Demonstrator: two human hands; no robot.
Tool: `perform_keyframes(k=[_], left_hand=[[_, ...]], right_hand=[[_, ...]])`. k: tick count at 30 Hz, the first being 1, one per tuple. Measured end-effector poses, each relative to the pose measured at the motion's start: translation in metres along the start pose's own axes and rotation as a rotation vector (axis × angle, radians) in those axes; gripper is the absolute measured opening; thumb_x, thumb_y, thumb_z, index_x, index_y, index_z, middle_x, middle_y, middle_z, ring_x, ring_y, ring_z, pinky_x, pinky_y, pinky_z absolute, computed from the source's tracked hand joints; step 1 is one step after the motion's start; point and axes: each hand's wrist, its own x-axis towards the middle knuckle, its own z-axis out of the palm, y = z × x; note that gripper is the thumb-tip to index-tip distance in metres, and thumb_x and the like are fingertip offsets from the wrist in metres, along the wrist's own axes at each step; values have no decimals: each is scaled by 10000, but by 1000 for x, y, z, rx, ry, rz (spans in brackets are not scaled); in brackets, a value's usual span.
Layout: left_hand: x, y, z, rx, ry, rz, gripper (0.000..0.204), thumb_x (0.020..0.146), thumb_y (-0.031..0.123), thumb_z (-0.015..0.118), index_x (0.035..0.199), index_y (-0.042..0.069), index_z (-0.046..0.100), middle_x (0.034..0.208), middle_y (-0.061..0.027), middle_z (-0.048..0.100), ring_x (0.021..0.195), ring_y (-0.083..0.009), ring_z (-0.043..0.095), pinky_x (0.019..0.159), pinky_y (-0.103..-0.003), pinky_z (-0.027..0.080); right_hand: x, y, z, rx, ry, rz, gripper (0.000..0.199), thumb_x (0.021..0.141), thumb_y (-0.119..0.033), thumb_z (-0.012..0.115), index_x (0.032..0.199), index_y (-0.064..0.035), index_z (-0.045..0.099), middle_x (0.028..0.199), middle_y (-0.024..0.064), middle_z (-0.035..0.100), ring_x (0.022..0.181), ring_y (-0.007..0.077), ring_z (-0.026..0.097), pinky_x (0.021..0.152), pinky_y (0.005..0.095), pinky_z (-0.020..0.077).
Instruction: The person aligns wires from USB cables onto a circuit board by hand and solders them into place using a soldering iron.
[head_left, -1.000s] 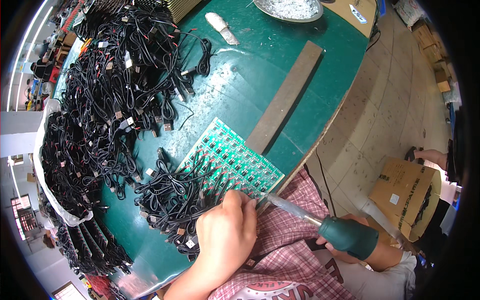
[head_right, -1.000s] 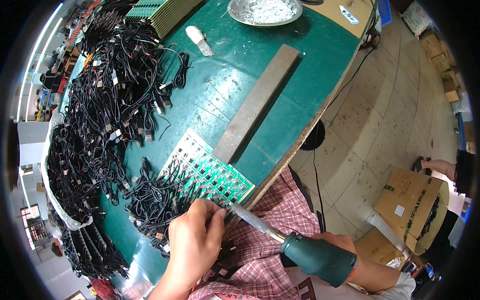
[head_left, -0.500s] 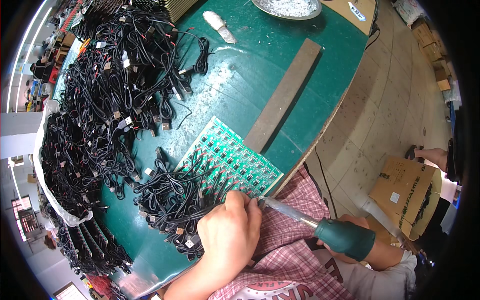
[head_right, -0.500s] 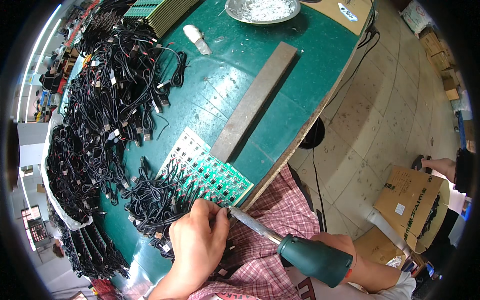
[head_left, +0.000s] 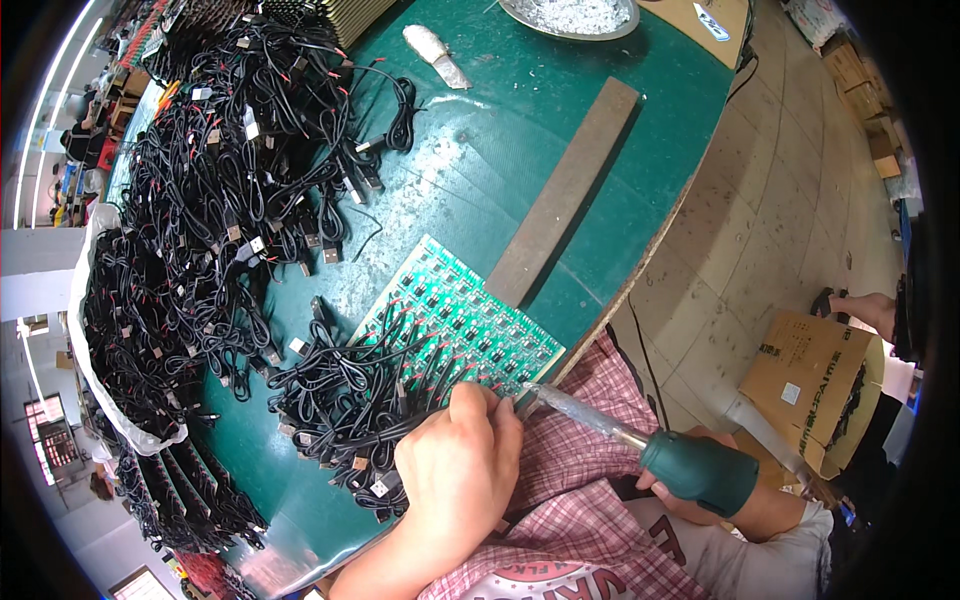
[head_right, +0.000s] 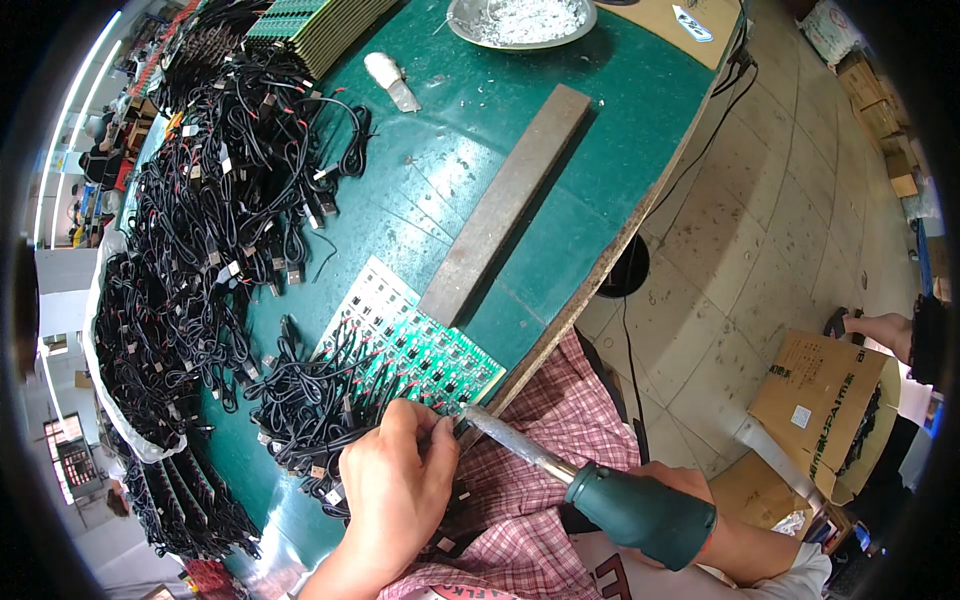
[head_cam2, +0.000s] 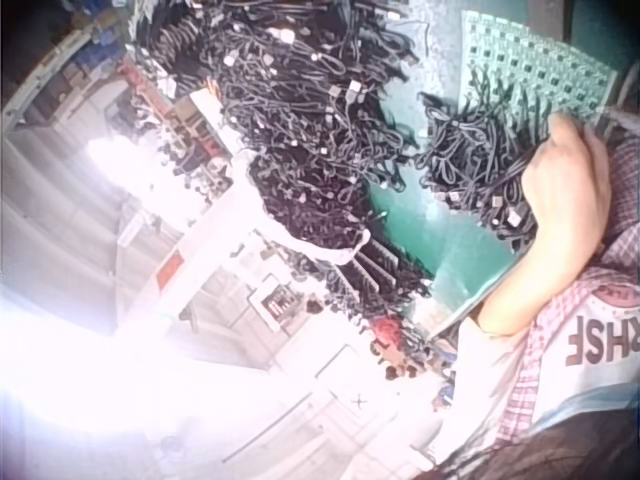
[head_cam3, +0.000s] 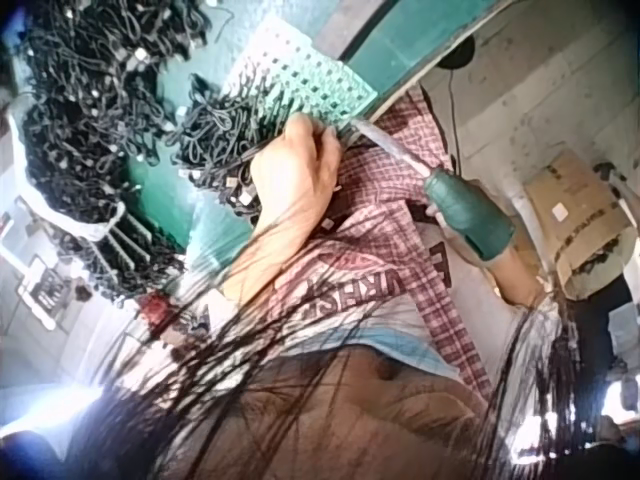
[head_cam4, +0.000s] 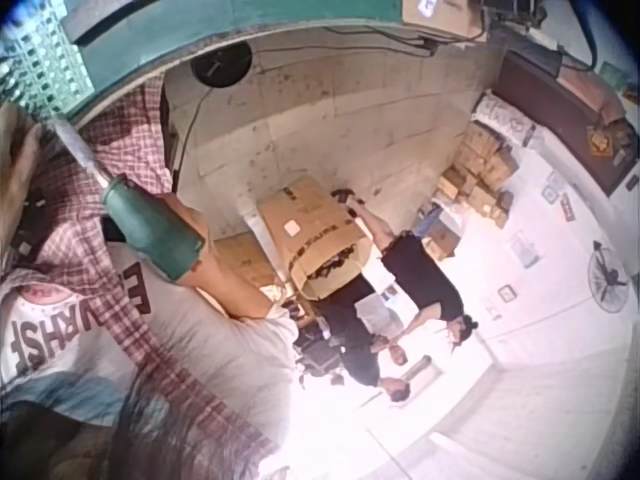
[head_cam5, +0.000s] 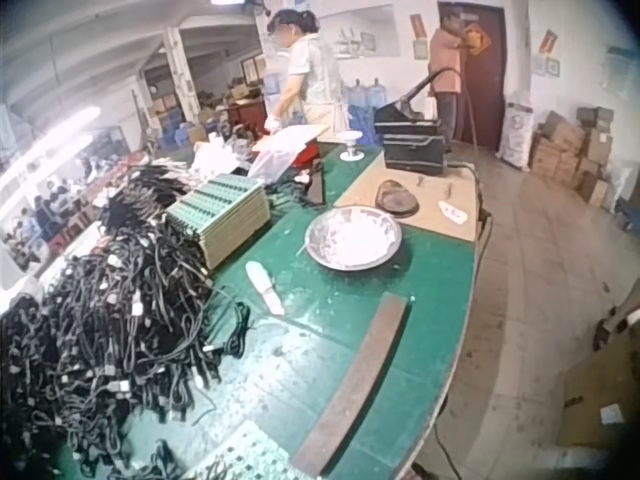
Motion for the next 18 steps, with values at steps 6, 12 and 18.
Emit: perform_keyframes(k=[6, 12, 18], left_hand=[[-8, -1, 2, 67, 25, 36, 136, 895, 110, 727, 899, 44, 608, 662, -133, 654, 575, -340, 661, 538, -451, 503], [-22, -7, -22, 195, 80, 278, 211, 842, 108, 767, 1013, 35, 669, 842, -125, 666, 743, -310, 659, 623, -416, 526], [-11, -8, -8, 90, 108, 184, 190, 838, 110, 770, 985, 53, 665, 796, -105, 654, 695, -315, 628, 647, -406, 516]], right_hand=[[32, -30, -21, 90, 3, -39, 248, 808, -150, 737, 1054, -118, 740, 897, -19, 770, 765, 183, 696, 624, 319, 548], [51, -48, -20, 832, 183, 295, 131, 935, -64, 619, 1031, 6, 672, 807, 26, 624, 684, 80, 588, 601, 279, 492], [36, -45, -15, 544, 73, 155, 165, 894, -46, 672, 1052, 1, 669, 882, 85, 719, 722, 143, 701, 615, 287, 535]])
